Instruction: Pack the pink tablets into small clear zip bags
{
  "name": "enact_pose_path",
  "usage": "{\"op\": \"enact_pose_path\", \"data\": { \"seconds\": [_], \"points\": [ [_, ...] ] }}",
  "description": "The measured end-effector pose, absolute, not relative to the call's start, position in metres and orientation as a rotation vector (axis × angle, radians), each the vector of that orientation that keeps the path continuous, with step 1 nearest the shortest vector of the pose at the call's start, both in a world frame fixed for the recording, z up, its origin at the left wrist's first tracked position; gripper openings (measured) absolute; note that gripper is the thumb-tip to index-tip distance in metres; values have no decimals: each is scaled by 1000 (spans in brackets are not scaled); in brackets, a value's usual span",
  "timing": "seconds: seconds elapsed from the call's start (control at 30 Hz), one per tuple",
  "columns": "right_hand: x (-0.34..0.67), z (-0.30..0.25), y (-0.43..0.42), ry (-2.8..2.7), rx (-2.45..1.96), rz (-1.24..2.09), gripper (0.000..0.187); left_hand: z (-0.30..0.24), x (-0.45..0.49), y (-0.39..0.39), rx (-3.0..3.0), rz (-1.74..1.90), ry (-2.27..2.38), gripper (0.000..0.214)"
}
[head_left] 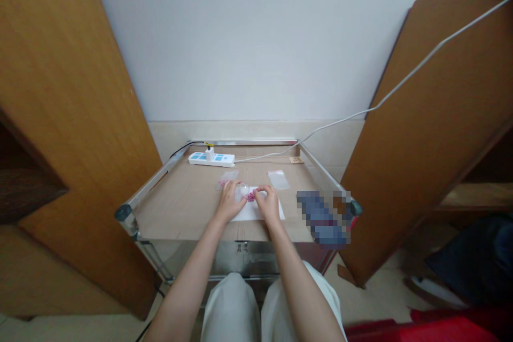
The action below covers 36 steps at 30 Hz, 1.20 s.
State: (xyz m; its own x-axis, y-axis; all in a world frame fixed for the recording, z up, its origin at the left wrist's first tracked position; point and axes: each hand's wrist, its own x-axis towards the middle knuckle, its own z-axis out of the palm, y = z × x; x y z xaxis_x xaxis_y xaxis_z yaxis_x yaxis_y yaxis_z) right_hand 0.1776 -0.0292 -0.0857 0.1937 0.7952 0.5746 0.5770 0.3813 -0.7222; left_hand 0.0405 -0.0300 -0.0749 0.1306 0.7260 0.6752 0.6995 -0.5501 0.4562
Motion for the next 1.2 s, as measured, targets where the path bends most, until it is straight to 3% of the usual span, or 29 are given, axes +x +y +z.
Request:
{"op": "enact_pose_path", "data": {
  "seconds": [0.17, 0.5, 0.83, 1.2],
  "points": [
    [174, -77, -34, -1422, -1073, 246, 10, -74, 42, -33, 2389, 1374, 1443, 38],
    [170, -75, -35, -1541, -1041, 312, 22, -77, 41, -31, 2345, 1410, 1420, 42],
    [179, -93, -33, -1652, -1511, 185, 8, -86, 35, -23, 2190, 1523, 1420, 40],
    [176, -99, -33, -1765, -1569, 67, 10, -86, 35, -24, 2192, 1485, 1424, 41]
  ]
}}
